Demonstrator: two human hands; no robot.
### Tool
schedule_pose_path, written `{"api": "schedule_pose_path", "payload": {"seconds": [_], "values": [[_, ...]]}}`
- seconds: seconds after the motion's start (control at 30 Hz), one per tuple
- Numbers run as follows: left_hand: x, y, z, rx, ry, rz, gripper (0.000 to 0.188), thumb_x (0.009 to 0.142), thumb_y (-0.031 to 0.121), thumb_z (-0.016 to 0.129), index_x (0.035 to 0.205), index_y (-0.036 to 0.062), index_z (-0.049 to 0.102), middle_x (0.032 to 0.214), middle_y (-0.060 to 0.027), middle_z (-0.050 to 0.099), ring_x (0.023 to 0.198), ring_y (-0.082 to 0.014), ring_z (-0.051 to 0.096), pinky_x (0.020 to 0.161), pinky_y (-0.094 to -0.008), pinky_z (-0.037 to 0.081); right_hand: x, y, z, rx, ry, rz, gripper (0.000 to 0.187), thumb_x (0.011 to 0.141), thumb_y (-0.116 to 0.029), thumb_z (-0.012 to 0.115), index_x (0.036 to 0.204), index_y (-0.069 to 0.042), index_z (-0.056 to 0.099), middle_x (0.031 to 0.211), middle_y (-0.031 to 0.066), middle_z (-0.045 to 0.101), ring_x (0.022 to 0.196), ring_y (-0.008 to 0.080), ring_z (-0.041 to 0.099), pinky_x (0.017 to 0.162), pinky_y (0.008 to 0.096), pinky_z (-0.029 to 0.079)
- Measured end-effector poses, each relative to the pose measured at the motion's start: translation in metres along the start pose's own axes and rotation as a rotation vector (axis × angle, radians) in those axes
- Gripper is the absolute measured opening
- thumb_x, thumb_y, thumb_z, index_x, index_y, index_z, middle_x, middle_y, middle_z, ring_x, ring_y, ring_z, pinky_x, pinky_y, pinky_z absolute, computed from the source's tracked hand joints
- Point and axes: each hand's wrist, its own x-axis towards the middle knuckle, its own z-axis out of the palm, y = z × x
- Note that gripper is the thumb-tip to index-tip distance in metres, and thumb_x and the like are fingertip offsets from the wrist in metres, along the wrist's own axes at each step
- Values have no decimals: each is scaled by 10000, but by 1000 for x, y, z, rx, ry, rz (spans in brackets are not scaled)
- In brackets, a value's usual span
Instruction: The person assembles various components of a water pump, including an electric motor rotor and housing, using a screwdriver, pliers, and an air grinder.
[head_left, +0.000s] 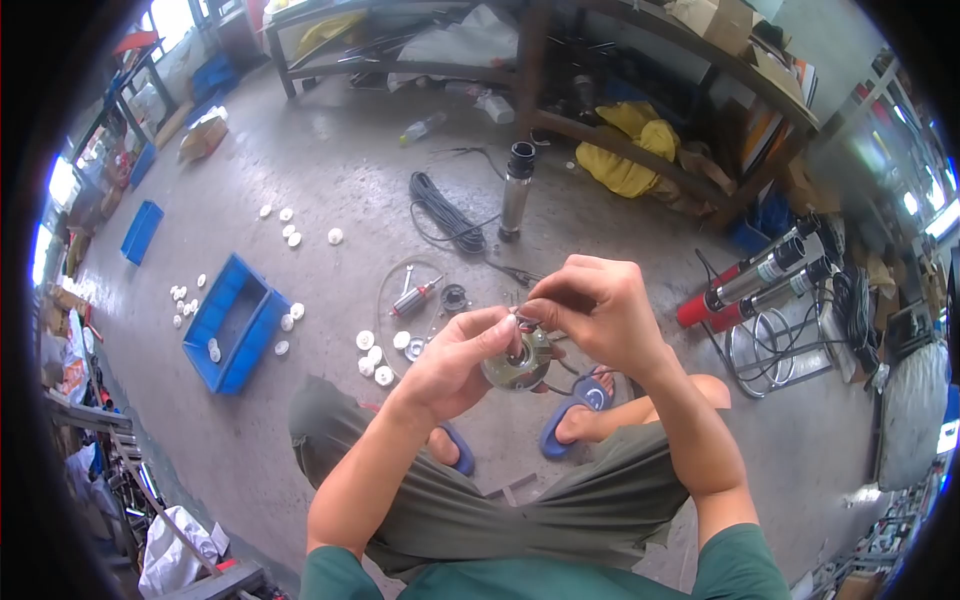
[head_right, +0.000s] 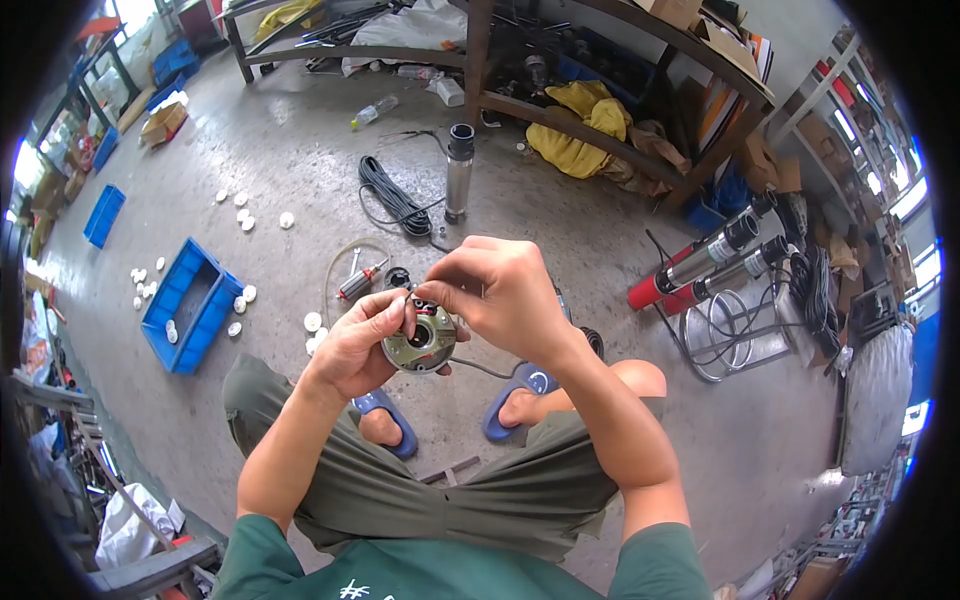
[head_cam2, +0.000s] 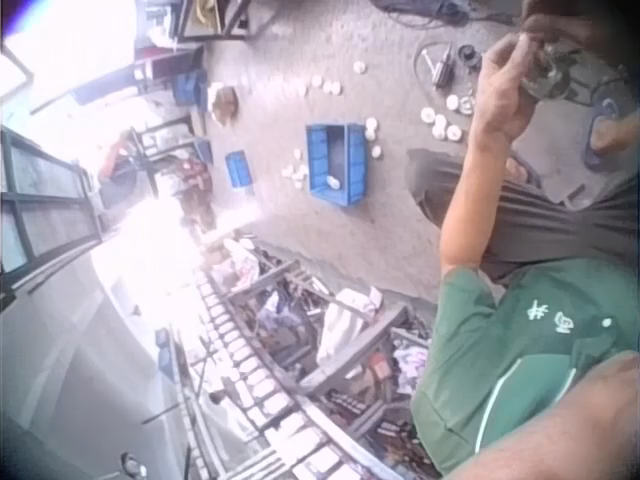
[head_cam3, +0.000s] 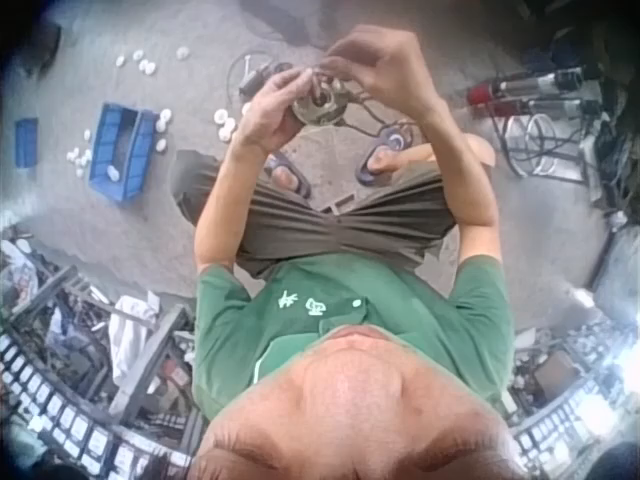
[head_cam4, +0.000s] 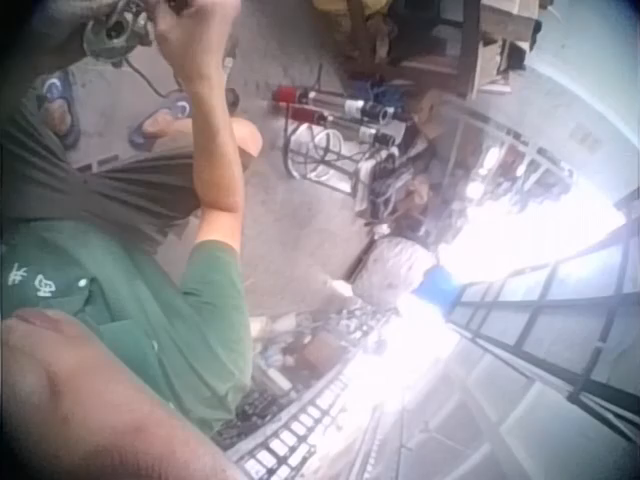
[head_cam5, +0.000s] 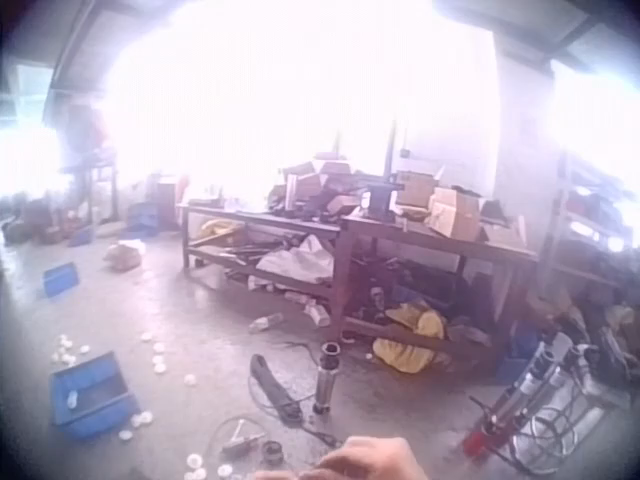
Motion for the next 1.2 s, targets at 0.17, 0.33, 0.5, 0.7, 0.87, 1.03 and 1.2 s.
{"api": "schedule_pose_path", "payload": {"seconds": [0.17, 0.33, 0.5, 0.7, 0.87, 1.03, 1.2], "values": [[5, -18, 8, -73, 46, 175, 341, 1100, 319, 613, 1266, 24, 656, 1187, -112, 718, 1095, -226, 718, 898, -453, 622, -3, -3, 6, 365, 101, 217, 143, 956, -99, 795, 999, 33, 762, 849, 47, 723, 727, 108, 689, 626, 281, 557], [11, -19, 18, -32, 57, 171, 395, 1124, 344, 558, 1321, 11, 635, 1176, -134, 728, 1067, -217, 728, 892, -396, 623, -5, 3, 14, 377, 185, 260, 127, 981, -76, 761, 998, 47, 736, 857, 54, 725, 766, 92, 697, 646, 251, 558], [9, -21, 15, -45, 47, 170, 401, 1128, 337, 549, 1342, 5, 622, 1193, -143, 724, 1063, -212, 730, 884, -365, 626, -5, -1, 20, 385, 222, 222, 119, 985, -69, 755, 997, 45, 728, 852, 49, 732, 750, 78, 674, 647, 245, 547], [8, -25, 16, -114, 76, 268, 359, 1122, 361, 545, 1224, 27, 628, 1169, -96, 704, 1076, -224, 731, 856, -403, 638, -4, -1, 17, 373, 162, 216, 100, 975, -59, 761, 997, 36, 738, 840, 34, 731, 740, 67, 661, 634, 246, 538], [5, -22, 15, -65, 118, 246, 427, 1132, 445, 467, 1244, 52, 590, 1190, -101, 683, 1079, -262, 732, 787, -425, 640, 1, -3, 20, 317, 205, 128, 77, 940, -54, 787, 960, 14, 758, 805, 27, 698, 671, 76, 648, 573, 247, 513], [4, -8, 15, -231, 158, 88, 660, 1121, 632, 261, 1357, 69, 511, 1211, -137, 676, 1037, -323, 739, 713, -453, 627, -1, -5, 19, -18, 249, -85, 76, 886, -52, 818, 940, -28, 771, 768, 57, 648, 604, 138, 652, 528, 273, 497], [5, -6, 12, -148, 206, 35, 647, 1125, 623, 280, 1367, 65, 500, 1224, -160, 680, 971, -335, 755, 659, -441, 622, -4, -13, 19, -169, 273, -150, 119, 846, 2, 825, 947, -24, 768, 777, 59, 659, 604, 147, 650, 536, 282, 495]]}}
